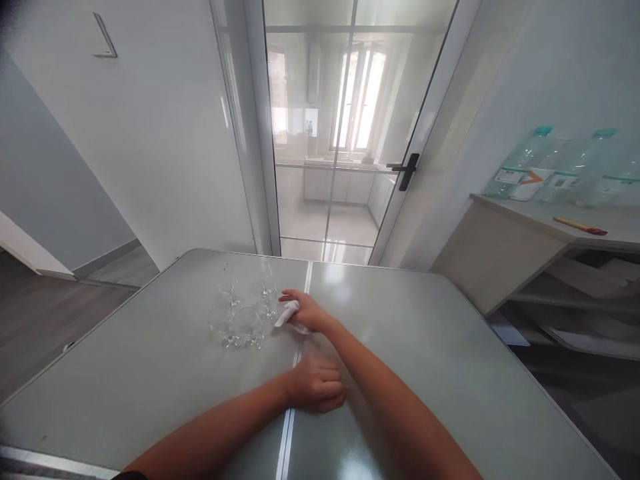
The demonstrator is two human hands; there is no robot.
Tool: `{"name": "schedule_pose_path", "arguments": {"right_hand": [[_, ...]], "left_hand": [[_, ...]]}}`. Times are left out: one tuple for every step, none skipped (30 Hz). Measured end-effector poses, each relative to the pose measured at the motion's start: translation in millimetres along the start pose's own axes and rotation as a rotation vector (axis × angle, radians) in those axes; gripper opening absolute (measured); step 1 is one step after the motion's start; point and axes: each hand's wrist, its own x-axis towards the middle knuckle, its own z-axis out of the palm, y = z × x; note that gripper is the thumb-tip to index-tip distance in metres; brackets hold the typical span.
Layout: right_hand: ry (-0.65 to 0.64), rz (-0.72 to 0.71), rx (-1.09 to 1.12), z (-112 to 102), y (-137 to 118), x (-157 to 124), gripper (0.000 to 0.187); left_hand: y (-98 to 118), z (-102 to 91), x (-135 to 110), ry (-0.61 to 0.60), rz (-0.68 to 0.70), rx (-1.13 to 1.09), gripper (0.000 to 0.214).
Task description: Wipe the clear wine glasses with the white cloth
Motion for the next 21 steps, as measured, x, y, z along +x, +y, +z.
{"name": "schedule_pose_path", "arguments": {"right_hand": [[-0.065, 0.037, 0.062, 10, -1, 11, 0.079], [-0.102, 0.068, 0.107, 20, 0, 21, 0.082], [-0.113, 0.088, 0.135, 29, 2, 29, 0.079], [-0.103, 0.099, 0.147, 37, 5, 35, 0.071], [-0.075, 0.103, 0.148, 42, 8, 39, 0.061], [-0.037, 0.101, 0.147, 44, 10, 40, 0.049], [0.010, 0.094, 0.147, 43, 12, 39, 0.038], [0.065, 0.086, 0.150, 38, 12, 35, 0.029], [0.129, 0.078, 0.157, 30, 12, 28, 0.024], [0.195, 0.070, 0.166, 19, 11, 18, 0.022], [0.261, 0.062, 0.176, 6, 9, 6, 0.021], [0.324, 0.057, 0.187, -8, 7, -8, 0.021], [0.377, 0.054, 0.198, -21, 4, -24, 0.022], [0.421, 0.055, 0.208, -33, 2, -40, 0.023], [0.456, 0.063, 0.223, -41, -1, -55, 0.025], [0.478, 0.076, 0.249, -46, -3, -69, 0.027], [0.484, 0.091, 0.283, -48, -5, -82, 0.028], [0.471, 0.106, 0.319, -46, -6, -92, 0.028], [0.439, 0.115, 0.351, -42, -7, -99, 0.027], [0.395, 0.118, 0.374, -36, -8, -105, 0.026], [0.346, 0.114, 0.385, -29, -9, -108, 0.025]], "left_hand": [[0, 1.0, 0, -0.017, 0.015, -0.012, 0.039], [-1, 1.8, -1, -0.029, 0.019, -0.025, 0.038], [-2, 2.3, -1, -0.031, 0.015, -0.039, 0.037], [-3, 2.5, -2, -0.025, 0.008, -0.056, 0.037], [-3, 2.3, -2, -0.012, 0.001, -0.074, 0.038], [-4, 1.8, -2, 0.007, -0.004, -0.095, 0.039], [-5, 1.1, -2, 0.028, -0.013, -0.115, 0.040], [-5, 0.2, -2, 0.056, -0.031, -0.135, 0.041], [-5, -0.8, -2, 0.092, -0.063, -0.155, 0.041], [-6, -2.0, -2, 0.139, -0.113, -0.176, 0.041], [-6, -3.3, -2, 0.200, -0.181, -0.196, 0.040], [-7, -4.9, -2, 0.275, -0.266, -0.215, 0.037], [-8, -6.7, -1, 0.357, -0.359, -0.232, 0.033], [-9, -8.7, 0, 0.442, -0.457, -0.243, 0.029], [-10, -10.6, 2, 0.520, -0.547, -0.249, 0.024], [-10, -12.5, 4, 0.580, -0.628, -0.253, 0.018], [-11, -14.3, 6, 0.625, -0.700, -0.256, 0.012], [-11, -15.9, 8, 0.654, -0.763, -0.263, 0.008], [-12, -17.2, 9, 0.668, -0.818, -0.279, 0.012], [-13, -18.2, 11, 0.666, -0.861, -0.314, 0.018], [-13, -19.0, 12, 0.650, -0.892, -0.373, 0.024]]}}
